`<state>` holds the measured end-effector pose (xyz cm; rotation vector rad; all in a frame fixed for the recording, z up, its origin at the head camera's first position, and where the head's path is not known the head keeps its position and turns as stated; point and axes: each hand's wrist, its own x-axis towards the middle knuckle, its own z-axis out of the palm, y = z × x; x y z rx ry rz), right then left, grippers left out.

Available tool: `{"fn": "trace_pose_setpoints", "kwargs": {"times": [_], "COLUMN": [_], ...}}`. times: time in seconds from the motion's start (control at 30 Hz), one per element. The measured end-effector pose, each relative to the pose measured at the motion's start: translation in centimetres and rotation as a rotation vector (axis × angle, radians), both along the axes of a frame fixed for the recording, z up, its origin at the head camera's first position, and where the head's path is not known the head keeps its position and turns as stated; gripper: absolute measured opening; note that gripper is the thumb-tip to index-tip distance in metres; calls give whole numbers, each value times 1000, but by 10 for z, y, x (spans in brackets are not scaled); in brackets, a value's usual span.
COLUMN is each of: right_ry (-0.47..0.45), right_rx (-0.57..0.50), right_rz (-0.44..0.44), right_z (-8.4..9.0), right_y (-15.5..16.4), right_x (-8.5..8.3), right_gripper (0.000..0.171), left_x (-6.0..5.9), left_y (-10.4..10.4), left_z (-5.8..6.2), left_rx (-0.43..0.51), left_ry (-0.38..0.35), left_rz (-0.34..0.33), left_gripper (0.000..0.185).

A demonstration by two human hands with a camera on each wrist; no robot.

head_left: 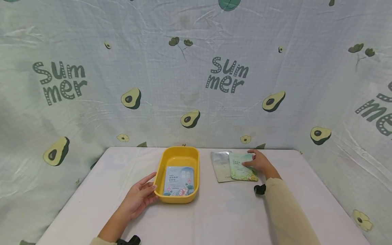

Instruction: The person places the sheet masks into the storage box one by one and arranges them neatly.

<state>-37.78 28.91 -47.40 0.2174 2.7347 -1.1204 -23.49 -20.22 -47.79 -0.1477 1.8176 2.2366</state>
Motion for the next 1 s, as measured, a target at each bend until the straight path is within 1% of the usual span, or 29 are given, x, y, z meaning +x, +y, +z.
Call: {"fn": "trace_pose_setpoints", "kwargs": {"times": [0.27,0.47,0.77,1.0], "right_ry": [21,28,46,55], "right_rx": [13,10,-22,-13], "right_rz": [6,-11,-22,-23], "right_z": [-2,-6,-6,-6], "right_y": [-1,1,0,-2], "right_x": [-1,-3,2,3], "right_gripper": [80,79,78,79], "left_x": [0,-1,-1,-1], "left_y": [-2,-1,0,0], "left_z": [-1,-2,-1,-1], "left_rx": [-8,-3,-10,-2], "left_ry": [0,4,-6,-6], "left_rz": [-2,2,9,8], "left_gripper": [67,67,66,66]}}
